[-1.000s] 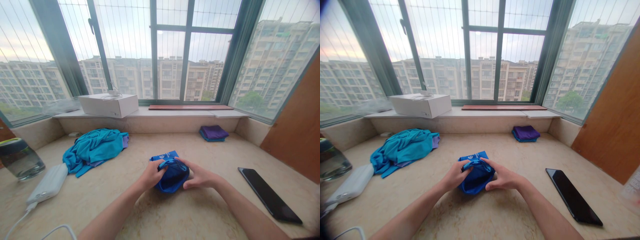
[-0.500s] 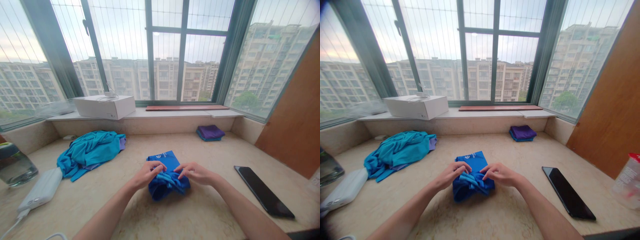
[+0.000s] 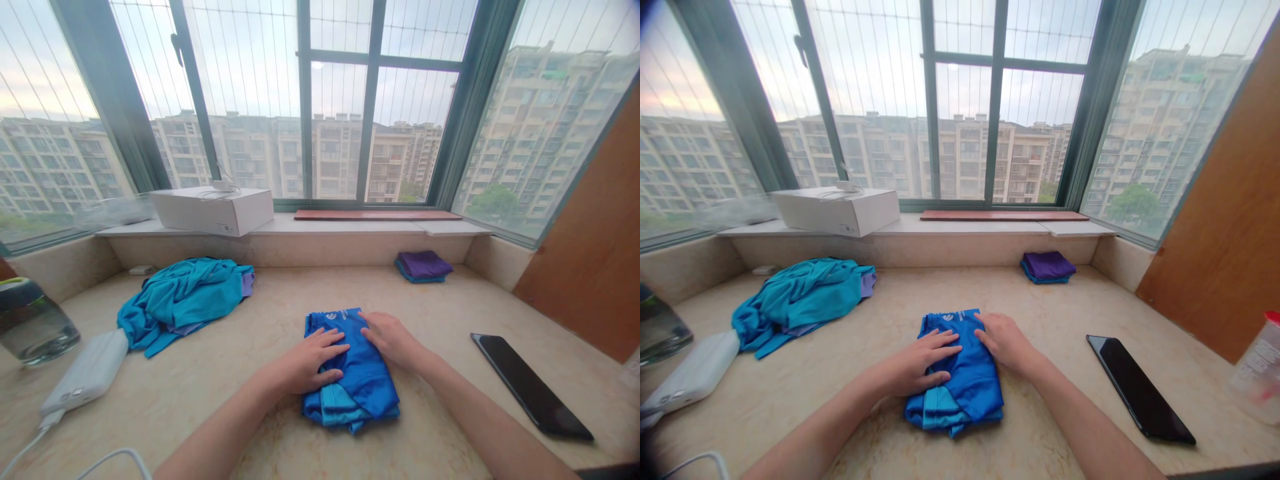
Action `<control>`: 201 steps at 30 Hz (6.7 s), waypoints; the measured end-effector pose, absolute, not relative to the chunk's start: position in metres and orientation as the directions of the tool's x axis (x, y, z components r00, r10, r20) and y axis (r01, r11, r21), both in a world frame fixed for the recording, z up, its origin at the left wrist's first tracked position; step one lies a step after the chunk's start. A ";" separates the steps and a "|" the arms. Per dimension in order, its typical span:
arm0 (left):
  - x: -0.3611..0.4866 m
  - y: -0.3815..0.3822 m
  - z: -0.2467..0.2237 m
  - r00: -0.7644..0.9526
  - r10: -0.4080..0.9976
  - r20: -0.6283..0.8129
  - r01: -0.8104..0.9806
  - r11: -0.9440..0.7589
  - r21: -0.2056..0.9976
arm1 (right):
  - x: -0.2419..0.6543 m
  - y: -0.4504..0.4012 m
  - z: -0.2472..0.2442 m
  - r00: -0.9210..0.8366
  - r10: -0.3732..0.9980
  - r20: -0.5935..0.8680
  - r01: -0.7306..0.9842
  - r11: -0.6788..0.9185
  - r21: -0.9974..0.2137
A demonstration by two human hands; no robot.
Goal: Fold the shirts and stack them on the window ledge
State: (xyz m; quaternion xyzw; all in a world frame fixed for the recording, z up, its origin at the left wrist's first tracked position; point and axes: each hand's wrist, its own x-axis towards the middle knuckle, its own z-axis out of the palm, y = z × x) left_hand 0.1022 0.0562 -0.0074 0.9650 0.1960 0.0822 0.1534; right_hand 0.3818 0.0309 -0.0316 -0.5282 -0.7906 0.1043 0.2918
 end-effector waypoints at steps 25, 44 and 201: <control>0.104 0.064 -0.013 0.858 0.498 0.124 0.452 -0.848 0.277 | 0.366 0.008 -0.006 -0.321 0.879 0.353 0.347 0.456 -0.820; 0.105 0.055 0.006 0.594 0.564 0.573 0.545 -0.807 0.229 | 0.341 0.031 -0.024 -0.050 0.956 0.289 0.402 0.284 -0.871; 0.088 0.036 -0.016 0.769 0.601 0.218 0.584 -0.799 0.143 | 0.320 -0.007 -0.012 -0.542 0.797 0.267 0.829 0.559 0.014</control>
